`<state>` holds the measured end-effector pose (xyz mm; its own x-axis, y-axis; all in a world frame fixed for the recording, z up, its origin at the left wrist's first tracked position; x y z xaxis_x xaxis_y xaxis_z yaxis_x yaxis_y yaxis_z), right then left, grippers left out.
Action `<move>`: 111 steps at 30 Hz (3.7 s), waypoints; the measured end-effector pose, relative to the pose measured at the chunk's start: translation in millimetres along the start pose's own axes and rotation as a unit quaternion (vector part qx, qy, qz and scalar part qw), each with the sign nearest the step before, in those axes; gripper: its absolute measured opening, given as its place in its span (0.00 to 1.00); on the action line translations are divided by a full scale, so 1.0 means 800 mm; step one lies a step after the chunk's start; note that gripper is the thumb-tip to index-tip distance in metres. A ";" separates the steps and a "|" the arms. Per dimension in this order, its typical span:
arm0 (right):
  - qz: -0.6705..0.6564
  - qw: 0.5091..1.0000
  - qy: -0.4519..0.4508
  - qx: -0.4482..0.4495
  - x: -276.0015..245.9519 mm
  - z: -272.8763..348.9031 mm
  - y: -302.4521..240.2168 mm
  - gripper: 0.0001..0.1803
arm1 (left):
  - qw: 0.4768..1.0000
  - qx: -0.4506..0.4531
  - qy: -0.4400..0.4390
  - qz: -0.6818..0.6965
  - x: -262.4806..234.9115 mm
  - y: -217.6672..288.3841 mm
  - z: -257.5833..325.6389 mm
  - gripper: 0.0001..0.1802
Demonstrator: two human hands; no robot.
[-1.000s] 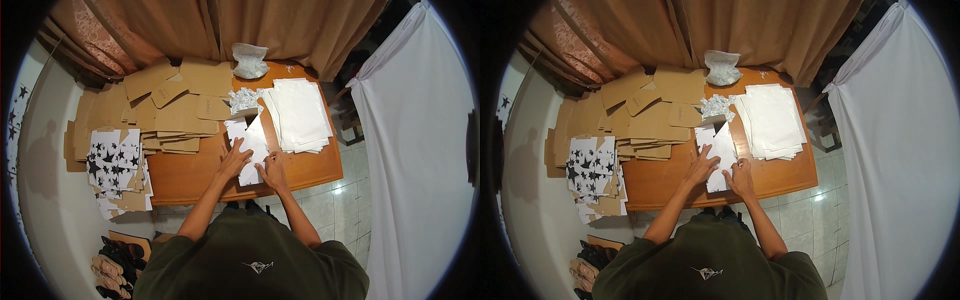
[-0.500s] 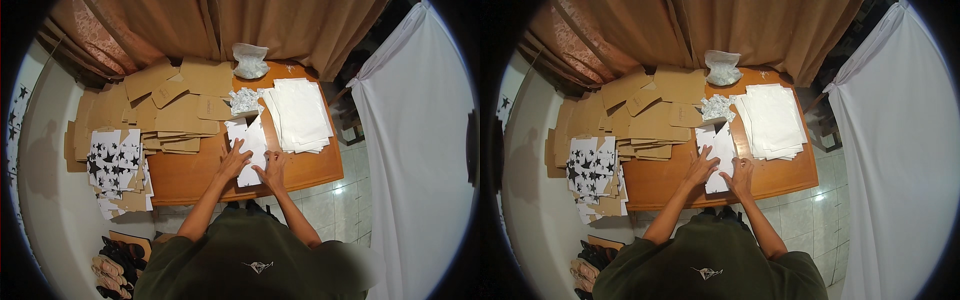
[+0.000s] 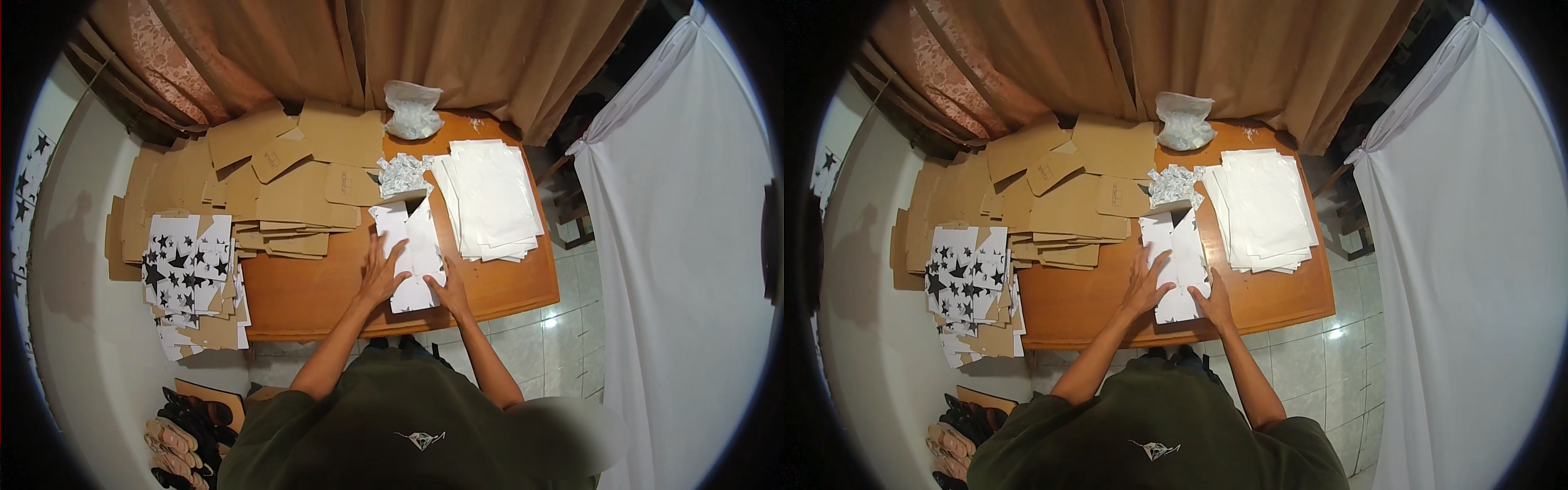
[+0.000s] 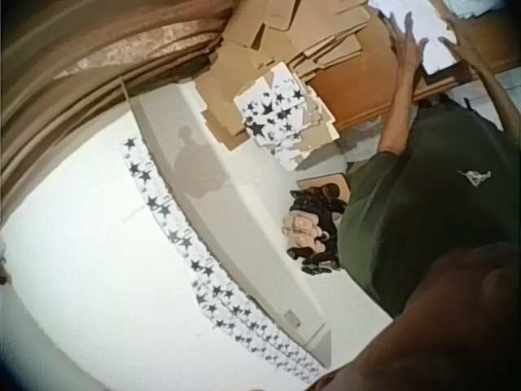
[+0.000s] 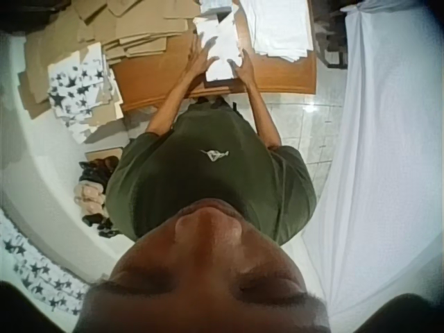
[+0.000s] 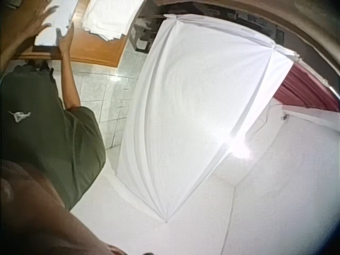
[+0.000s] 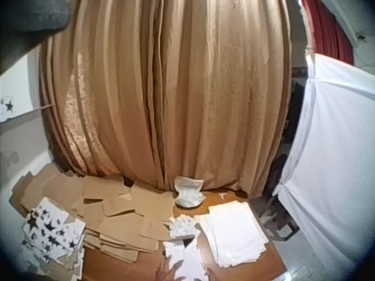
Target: The recorder folds flat cardboard pieces into completed shoe boxes, places tissue paper inside, and organizes them in a workshop setting.
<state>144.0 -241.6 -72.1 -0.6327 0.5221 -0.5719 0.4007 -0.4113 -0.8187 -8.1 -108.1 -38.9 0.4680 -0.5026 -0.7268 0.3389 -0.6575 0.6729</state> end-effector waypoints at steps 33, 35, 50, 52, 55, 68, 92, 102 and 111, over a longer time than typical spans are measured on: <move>0.123 0.985 -0.067 -0.098 -0.004 -0.074 -0.142 0.43 | 0.984 -0.035 -0.105 -0.141 -0.018 -0.001 0.031 0.42; 0.117 0.976 -0.024 -0.184 -0.003 -0.098 -0.173 0.36 | 0.979 0.002 -0.139 -0.146 -0.011 0.003 0.025 0.41; 0.229 0.908 -0.090 -0.338 0.050 -0.107 -0.196 0.19 | 0.974 0.051 -0.126 -0.179 -0.032 0.002 0.016 0.32; 0.226 0.907 -0.088 -0.345 0.050 -0.105 -0.188 0.19 | 0.973 0.056 -0.132 -0.181 -0.032 0.004 0.014 0.32; 0.194 0.919 -0.126 -0.318 0.052 -0.105 -0.168 0.21 | 0.977 0.054 -0.130 -0.158 -0.033 0.004 0.010 0.32; 0.240 0.885 -0.156 -0.366 0.057 -0.095 -0.147 0.25 | 0.976 0.068 -0.147 -0.145 -0.022 -0.010 0.007 0.33; 0.124 0.968 -0.021 -0.216 0.039 -0.047 -0.109 0.38 | 0.997 -0.040 0.032 -0.061 -0.033 -0.037 0.036 0.62; -0.060 0.987 -0.129 0.069 0.037 -0.051 -0.058 0.35 | 0.977 -0.167 0.028 0.132 -0.025 -0.055 0.045 0.64; -0.157 0.985 -0.075 -0.005 -0.060 -0.057 -0.159 0.35 | 0.973 -0.079 0.157 0.148 -0.138 0.046 0.017 0.58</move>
<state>153.4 -180.4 57.3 -0.8174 0.5056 -0.2762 0.1755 -0.2382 -0.9552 -58.2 -84.2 64.3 0.7824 -0.4441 -0.4365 0.2602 -0.4037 0.8771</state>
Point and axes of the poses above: each hand's wrist, its own z-axis away from the middle knuckle, its own x-axis out of the palm, y = z × x, the point moved 8 cm from there along -z, towards the middle knuckle, and after that the axes turned 7 degrees about x, right-handed, at the moved point
